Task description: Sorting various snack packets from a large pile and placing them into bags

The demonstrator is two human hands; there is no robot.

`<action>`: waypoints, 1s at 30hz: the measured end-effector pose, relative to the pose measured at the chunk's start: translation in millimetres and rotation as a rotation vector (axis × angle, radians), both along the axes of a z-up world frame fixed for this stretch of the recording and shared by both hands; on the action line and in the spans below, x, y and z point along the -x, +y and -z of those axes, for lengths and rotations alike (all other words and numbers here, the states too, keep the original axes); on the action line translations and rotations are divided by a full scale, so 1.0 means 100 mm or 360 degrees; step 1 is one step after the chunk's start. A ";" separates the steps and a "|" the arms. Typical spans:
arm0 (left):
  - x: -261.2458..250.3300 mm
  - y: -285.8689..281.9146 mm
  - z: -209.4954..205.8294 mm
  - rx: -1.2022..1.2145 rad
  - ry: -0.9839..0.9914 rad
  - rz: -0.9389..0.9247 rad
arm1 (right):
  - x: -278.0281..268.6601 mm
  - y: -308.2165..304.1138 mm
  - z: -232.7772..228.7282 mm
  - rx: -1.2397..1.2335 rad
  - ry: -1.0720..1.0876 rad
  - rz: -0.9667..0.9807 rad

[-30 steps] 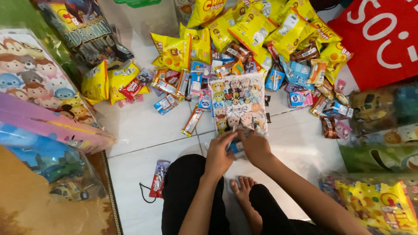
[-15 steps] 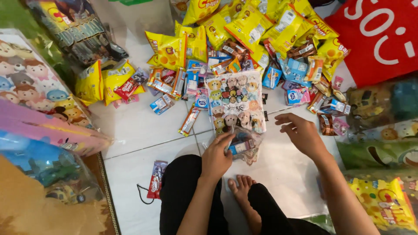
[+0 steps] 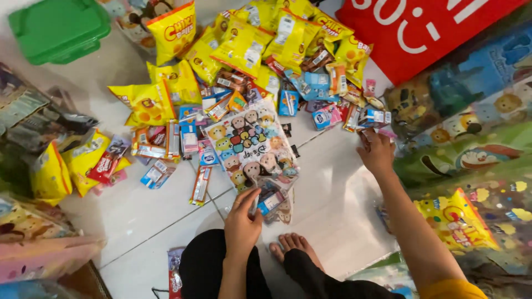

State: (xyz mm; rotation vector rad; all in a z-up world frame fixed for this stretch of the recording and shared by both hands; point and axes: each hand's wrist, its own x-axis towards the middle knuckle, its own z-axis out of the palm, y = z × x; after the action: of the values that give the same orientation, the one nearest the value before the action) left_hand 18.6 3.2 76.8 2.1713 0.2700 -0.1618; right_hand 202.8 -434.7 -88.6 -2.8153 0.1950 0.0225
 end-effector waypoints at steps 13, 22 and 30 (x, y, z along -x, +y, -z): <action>-0.03 -0.03 0.06 0.0003 0.0055 -0.0004 | 0.62 0.76 -0.32 -0.0804 -0.0188 0.0120; 0.07 0.00 0.21 -0.0062 -0.0064 -0.0061 | 0.95 2.06 -1.71 -0.2255 0.0291 -0.0040; 0.04 0.05 0.02 0.0011 -0.0038 -0.0153 | 1.14 2.58 -1.77 -0.0818 -0.0185 -0.1201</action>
State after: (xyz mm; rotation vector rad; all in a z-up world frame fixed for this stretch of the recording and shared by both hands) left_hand 14.3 8.5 74.4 2.1471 0.3589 -0.0818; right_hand 88.9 -176.3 88.0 -2.2089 -0.7845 0.0675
